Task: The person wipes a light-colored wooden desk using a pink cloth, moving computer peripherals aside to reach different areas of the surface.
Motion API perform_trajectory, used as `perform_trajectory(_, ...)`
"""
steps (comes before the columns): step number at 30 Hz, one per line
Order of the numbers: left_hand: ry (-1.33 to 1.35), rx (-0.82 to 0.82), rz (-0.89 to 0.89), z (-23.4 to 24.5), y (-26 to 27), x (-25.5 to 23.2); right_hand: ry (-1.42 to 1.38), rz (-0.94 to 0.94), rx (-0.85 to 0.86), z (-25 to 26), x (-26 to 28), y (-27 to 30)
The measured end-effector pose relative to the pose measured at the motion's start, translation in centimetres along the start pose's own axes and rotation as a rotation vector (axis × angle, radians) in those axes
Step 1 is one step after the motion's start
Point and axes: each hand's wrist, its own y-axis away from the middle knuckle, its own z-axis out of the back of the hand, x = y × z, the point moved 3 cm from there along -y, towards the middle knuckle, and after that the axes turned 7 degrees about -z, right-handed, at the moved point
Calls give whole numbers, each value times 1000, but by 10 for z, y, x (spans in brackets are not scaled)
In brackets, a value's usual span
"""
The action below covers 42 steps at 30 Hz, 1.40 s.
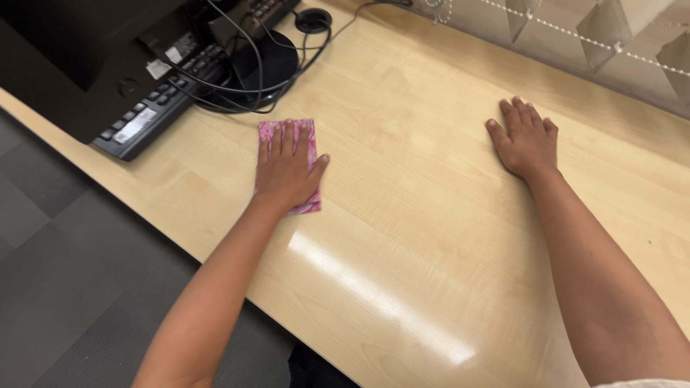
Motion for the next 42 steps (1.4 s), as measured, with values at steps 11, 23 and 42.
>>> perform_trajectory(11,20,17,-284,-14,-76,-172,2,5,0,4,2,2)
perform_trajectory(23,102,-9,-206,-25,-97,-127,16,-17,25,2,3,4)
perform_trajectory(42,-67,119,-117,-21,-118,-194,42,7,-23,-3,0,1)
